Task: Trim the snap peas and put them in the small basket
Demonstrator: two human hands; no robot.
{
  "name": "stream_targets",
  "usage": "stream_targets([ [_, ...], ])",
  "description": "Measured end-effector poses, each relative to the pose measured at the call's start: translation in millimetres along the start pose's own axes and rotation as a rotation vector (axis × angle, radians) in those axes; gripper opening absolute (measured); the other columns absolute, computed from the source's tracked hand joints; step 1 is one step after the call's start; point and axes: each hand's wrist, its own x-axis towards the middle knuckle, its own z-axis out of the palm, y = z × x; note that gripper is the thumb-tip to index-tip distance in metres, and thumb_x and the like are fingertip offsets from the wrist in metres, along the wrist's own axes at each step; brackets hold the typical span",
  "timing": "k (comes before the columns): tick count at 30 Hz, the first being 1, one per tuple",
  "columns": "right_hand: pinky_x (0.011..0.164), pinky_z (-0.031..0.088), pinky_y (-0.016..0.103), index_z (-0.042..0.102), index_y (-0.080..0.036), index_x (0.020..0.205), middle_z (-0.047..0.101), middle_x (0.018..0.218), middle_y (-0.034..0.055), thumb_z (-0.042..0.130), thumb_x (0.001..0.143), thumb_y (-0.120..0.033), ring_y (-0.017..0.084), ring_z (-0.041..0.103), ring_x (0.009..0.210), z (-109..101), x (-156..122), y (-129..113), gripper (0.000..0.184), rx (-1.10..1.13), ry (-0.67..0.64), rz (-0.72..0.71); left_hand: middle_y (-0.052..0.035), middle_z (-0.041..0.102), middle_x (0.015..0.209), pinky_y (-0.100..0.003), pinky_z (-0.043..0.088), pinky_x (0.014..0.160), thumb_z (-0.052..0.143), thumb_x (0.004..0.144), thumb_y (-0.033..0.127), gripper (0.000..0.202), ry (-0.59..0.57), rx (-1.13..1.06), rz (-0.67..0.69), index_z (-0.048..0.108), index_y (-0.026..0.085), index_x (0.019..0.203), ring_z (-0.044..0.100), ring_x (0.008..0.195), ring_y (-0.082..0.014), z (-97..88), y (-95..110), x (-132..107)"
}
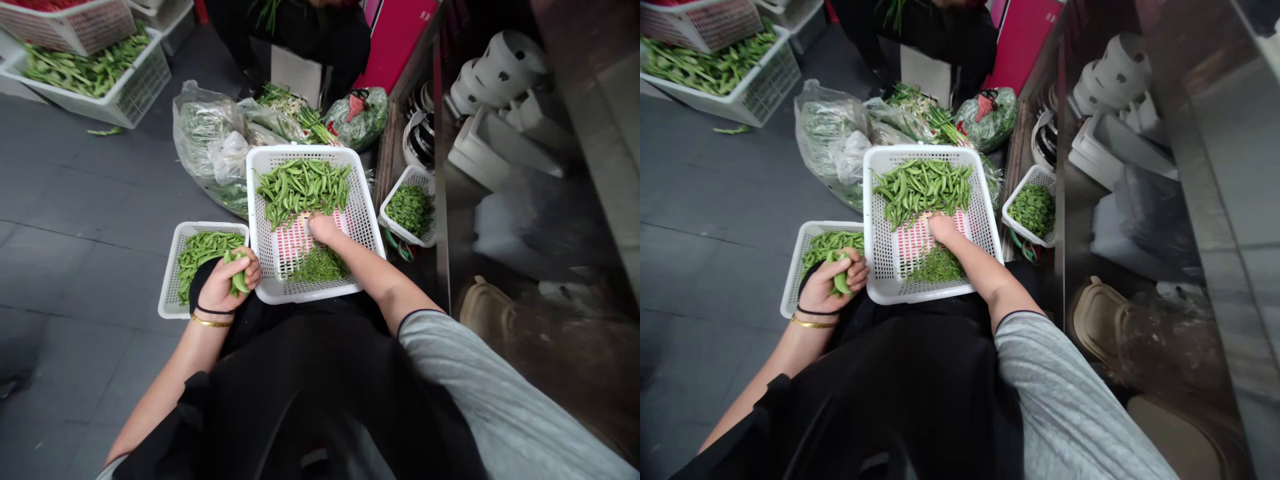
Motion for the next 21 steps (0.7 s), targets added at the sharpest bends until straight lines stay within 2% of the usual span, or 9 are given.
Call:
stream_targets([
  [3, 0.084, 0.046, 0.034, 0.059, -0.007, 0.110, 0.062, 0.110, 0.0193, 0.046, 0.086, -0.013, 0.025, 0.061, 0.098, -6, -16, 7, 0.028, 0.010, 0.030, -0.041, 0.0024, 0.047, 0.051, -0.016, 0.030, 0.036, 0.075, 0.062, 0.021, 0.020, 0.050, 0.020, -0.072, 0.057, 0.013, 0.067, 0.043, 0.042, -0.0064, 2.1, -17, 6],
  [5, 0.087, 0.045, 0.031, 0.061, -0.011, 0.107, 0.064, 0.107, 0.0140, 0.045, 0.090, -0.018, 0.021, 0.060, 0.098, -13, -37, 3, 0.025, 0.135, 0.152, -0.131, -0.0011, 0.056, 0.057, -0.016, 0.028, 0.035, 0.076, 0.061, 0.023, 0.022, 0.133, 0.074, -0.099, 0.060, 0.011, 0.072, 0.045, 0.043, -0.0068, 4.9, -30, 13],
  [8, 0.087, 0.045, 0.029, 0.064, -0.016, 0.101, 0.067, 0.100, 0.0078, 0.043, 0.093, -0.025, 0.016, 0.060, 0.094, -17, -81, -16, 0.024, 0.433, 0.360, -0.369, -0.0060, 0.063, 0.065, -0.016, 0.029, 0.034, 0.079, 0.060, 0.026, 0.030, 0.203, 0.131, -0.111, 0.064, 0.008, 0.080, 0.048, 0.044, -0.0073, 12.9, -45, 22],
  [11, 0.083, 0.048, 0.029, 0.067, -0.020, 0.096, 0.068, 0.096, 0.0065, 0.048, 0.091, -0.026, 0.015, 0.061, 0.093, -16, -123, -34, 0.021, 0.620, 0.390, -0.574, -0.0004, 0.057, 0.054, -0.017, 0.032, 0.035, 0.081, 0.057, 0.027, 0.030, 0.204, 0.113, -0.030, 0.061, 0.010, 0.072, 0.047, 0.043, -0.0074, 22.7, -51, 24],
  [13, 0.080, 0.049, 0.028, 0.067, -0.019, 0.091, 0.068, 0.093, 0.0060, 0.054, 0.087, -0.028, 0.015, 0.062, 0.088, -16, -139, -40, 0.016, 0.745, 0.375, -0.558, 0.0027, 0.052, 0.048, -0.016, 0.032, 0.035, 0.081, 0.056, 0.027, 0.030, 0.190, 0.133, 0.019, 0.058, 0.012, 0.068, 0.046, 0.041, -0.0069, 28.2, -52, 20],
  [15, 0.072, 0.051, 0.027, 0.065, -0.018, 0.084, 0.069, 0.082, 0.0038, 0.060, 0.082, -0.031, 0.013, 0.063, 0.075, -18, -148, -41, 0.014, 0.917, 0.296, -0.446, 0.0028, 0.053, 0.048, -0.016, 0.031, 0.034, 0.081, 0.057, 0.028, 0.030, 0.177, 0.175, 0.041, 0.058, 0.012, 0.068, 0.046, 0.040, -0.0067, 32.4, -52, 15],
  [17, 0.064, 0.051, 0.025, 0.063, -0.016, 0.078, 0.067, 0.069, 0.0009, 0.065, 0.077, -0.034, 0.012, 0.062, 0.063, -22, -152, -41, 0.019, 1.115, 0.103, -0.378, 0.0019, 0.055, 0.050, -0.016, 0.032, 0.033, 0.080, 0.058, 0.028, 0.029, 0.145, 0.230, 0.043, 0.059, 0.012, 0.070, 0.047, 0.040, -0.0072, 35.0, -52, 9],
  [19, 0.060, 0.052, 0.025, 0.062, -0.015, 0.075, 0.066, 0.063, -0.0003, 0.067, 0.074, -0.036, 0.012, 0.062, 0.058, -27, -156, -41, 0.022, 1.252, -0.156, -0.419, 0.0014, 0.056, 0.050, -0.017, 0.034, 0.034, 0.080, 0.058, 0.027, 0.028, 0.074, 0.295, -0.004, 0.060, 0.012, 0.072, 0.049, 0.039, -0.0081, 35.9, -51, 3],
  [21, 0.059, 0.052, 0.025, 0.062, -0.013, 0.075, 0.066, 0.062, 0.0007, 0.069, 0.071, -0.037, 0.012, 0.063, 0.058, -31, -159, -38, 0.025, 1.314, -0.335, -0.476, 0.0010, 0.057, 0.050, -0.018, 0.037, 0.035, 0.080, 0.057, 0.026, 0.028, -0.014, 0.353, -0.076, 0.062, 0.012, 0.074, 0.050, 0.038, -0.0090, 35.2, -51, -3],
])
